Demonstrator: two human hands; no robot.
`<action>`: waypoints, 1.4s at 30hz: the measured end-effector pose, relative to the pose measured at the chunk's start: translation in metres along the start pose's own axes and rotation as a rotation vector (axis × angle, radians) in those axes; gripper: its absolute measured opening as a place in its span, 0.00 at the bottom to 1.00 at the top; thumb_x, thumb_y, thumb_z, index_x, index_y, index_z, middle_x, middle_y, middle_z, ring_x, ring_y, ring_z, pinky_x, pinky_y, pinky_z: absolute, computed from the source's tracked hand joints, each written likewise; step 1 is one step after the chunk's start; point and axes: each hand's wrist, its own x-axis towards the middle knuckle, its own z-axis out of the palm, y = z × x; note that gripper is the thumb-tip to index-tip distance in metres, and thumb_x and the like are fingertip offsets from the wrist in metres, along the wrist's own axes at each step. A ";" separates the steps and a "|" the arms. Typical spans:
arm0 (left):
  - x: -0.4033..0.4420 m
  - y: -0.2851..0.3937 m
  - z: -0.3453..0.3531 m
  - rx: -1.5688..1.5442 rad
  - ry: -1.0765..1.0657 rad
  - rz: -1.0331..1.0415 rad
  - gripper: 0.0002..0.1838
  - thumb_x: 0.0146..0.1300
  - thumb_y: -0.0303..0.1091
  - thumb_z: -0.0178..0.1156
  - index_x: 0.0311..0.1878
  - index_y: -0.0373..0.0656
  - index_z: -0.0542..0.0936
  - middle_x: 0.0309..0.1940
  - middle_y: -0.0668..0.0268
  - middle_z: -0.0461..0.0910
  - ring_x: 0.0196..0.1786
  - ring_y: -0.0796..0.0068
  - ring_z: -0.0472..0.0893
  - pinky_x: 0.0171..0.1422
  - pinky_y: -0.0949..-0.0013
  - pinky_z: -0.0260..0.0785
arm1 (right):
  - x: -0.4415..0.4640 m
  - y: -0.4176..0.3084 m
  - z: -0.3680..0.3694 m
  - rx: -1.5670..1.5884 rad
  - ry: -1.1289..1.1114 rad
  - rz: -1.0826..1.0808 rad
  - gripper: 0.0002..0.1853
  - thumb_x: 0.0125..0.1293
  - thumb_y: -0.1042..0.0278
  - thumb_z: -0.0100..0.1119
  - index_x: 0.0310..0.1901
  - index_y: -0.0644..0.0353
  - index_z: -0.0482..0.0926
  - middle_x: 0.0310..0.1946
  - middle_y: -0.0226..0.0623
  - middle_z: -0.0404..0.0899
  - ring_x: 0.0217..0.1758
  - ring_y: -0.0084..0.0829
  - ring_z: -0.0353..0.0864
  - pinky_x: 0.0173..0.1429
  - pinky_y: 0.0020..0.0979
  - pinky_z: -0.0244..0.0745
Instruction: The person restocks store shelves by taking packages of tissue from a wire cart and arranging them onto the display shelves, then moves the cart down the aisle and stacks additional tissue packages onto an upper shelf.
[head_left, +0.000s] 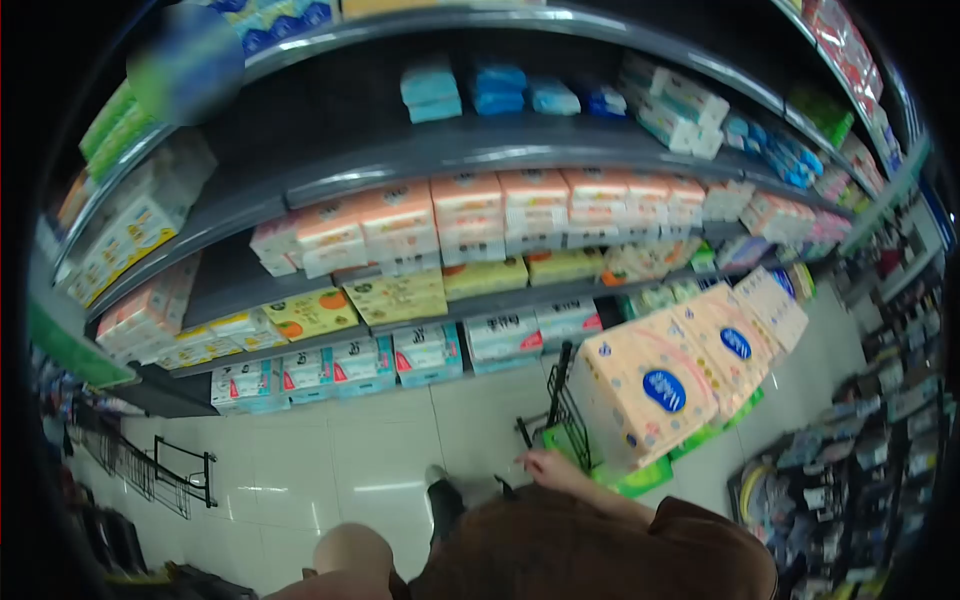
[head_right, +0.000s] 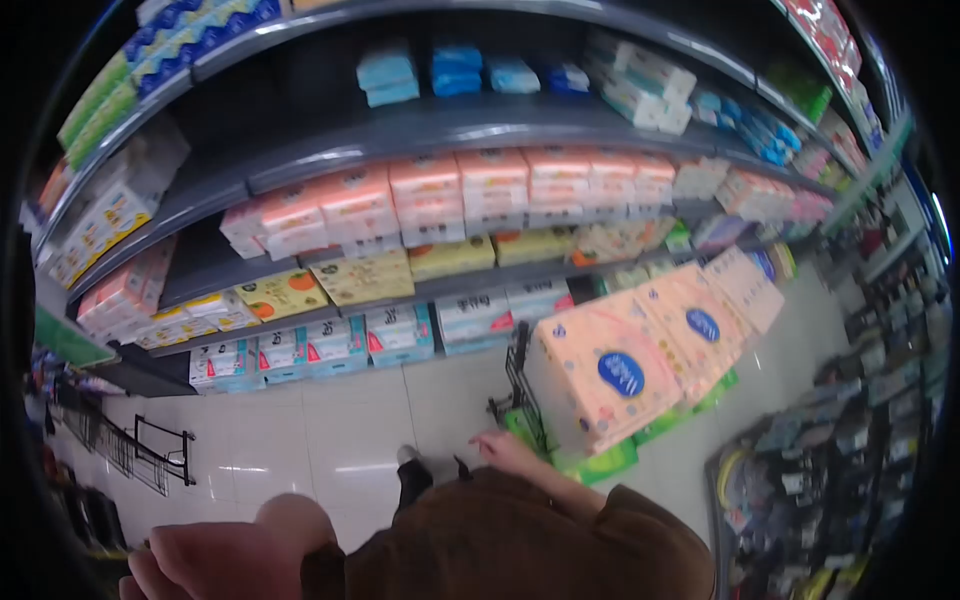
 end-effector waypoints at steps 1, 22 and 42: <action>0.003 -0.010 -0.014 -0.009 0.010 -0.005 0.19 0.71 0.39 0.59 0.64 0.54 0.75 0.63 0.78 0.71 0.49 0.75 0.74 0.52 0.68 0.66 | 0.005 -0.002 0.004 0.000 0.029 0.021 0.12 0.69 0.71 0.55 0.50 0.56 0.84 0.43 0.48 0.85 0.47 0.49 0.84 0.53 0.44 0.80; -0.373 -0.240 -0.058 -0.412 -1.010 -1.524 0.20 0.73 0.33 0.59 0.65 0.41 0.73 0.54 0.64 0.79 0.50 0.75 0.80 0.57 0.68 0.75 | -0.111 0.053 -0.134 0.512 1.846 0.758 0.23 0.72 0.58 0.59 0.64 0.61 0.72 0.48 0.39 0.79 0.50 0.30 0.79 0.50 0.32 0.75; -0.469 -0.285 0.064 -0.294 -1.098 -1.188 0.32 0.75 0.57 0.44 0.56 0.34 0.80 0.50 0.44 0.82 0.52 0.39 0.81 0.54 0.49 0.74 | -0.145 0.149 0.033 0.217 1.518 1.787 0.28 0.77 0.52 0.46 0.70 0.62 0.68 0.65 0.50 0.70 0.67 0.48 0.72 0.69 0.49 0.69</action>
